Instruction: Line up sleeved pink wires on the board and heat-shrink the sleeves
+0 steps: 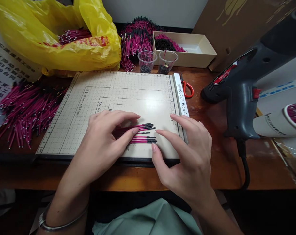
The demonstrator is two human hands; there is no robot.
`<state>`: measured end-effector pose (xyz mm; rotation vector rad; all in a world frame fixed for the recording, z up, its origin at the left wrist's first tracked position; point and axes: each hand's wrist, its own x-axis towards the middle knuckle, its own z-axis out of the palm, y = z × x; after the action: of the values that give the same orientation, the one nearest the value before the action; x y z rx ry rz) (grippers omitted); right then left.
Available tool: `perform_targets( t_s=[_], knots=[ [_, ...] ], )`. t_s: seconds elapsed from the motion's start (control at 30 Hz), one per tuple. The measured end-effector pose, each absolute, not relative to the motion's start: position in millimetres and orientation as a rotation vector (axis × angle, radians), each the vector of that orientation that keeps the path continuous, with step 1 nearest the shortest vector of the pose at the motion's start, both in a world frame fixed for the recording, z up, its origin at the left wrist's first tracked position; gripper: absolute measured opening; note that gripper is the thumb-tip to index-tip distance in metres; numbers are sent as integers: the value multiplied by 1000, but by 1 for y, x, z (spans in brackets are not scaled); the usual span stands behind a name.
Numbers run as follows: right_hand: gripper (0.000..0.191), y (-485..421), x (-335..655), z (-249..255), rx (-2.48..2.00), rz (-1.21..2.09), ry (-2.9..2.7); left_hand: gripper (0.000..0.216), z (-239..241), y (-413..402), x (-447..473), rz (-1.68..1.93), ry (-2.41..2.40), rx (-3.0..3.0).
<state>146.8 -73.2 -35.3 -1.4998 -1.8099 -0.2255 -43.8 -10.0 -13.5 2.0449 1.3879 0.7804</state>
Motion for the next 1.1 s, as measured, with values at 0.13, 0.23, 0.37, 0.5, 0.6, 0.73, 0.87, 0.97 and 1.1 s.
perform_targets(
  t_s=[0.13,0.23,0.37,0.5,0.6,0.73,0.87,0.97,1.1],
  knots=[
    [20,-72,146,-36,-1534,-262,-1804,15,-12,-11,-43,790,1384,2031],
    [20,-72,145,-36,-1537,-256,-1809,15,-11,-11,-42,797,1387,2020],
    [19,-72,145,-35,-1518,-232,-1827,18,-11,-11,-41,797,1375,2017],
    [18,-72,146,-34,-1499,-211,-1832,20,-11,-10,-40,799,1376,2006],
    [18,-73,146,-34,-1495,-225,-1828,20,-11,-10,-40,803,1376,2007],
    [20,-73,146,-34,-1505,-241,-1828,20,-12,-9,-40,800,1377,2014],
    [24,-72,146,-35,-1522,-249,-1845,21,-14,-7,-39,822,1404,1983],
    [24,-72,146,-35,-1531,-261,-1858,22,-14,-7,-38,821,1407,1963],
    [24,-73,146,-35,-1532,-271,-1856,21,-13,-8,-39,814,1404,1975]
  ],
)
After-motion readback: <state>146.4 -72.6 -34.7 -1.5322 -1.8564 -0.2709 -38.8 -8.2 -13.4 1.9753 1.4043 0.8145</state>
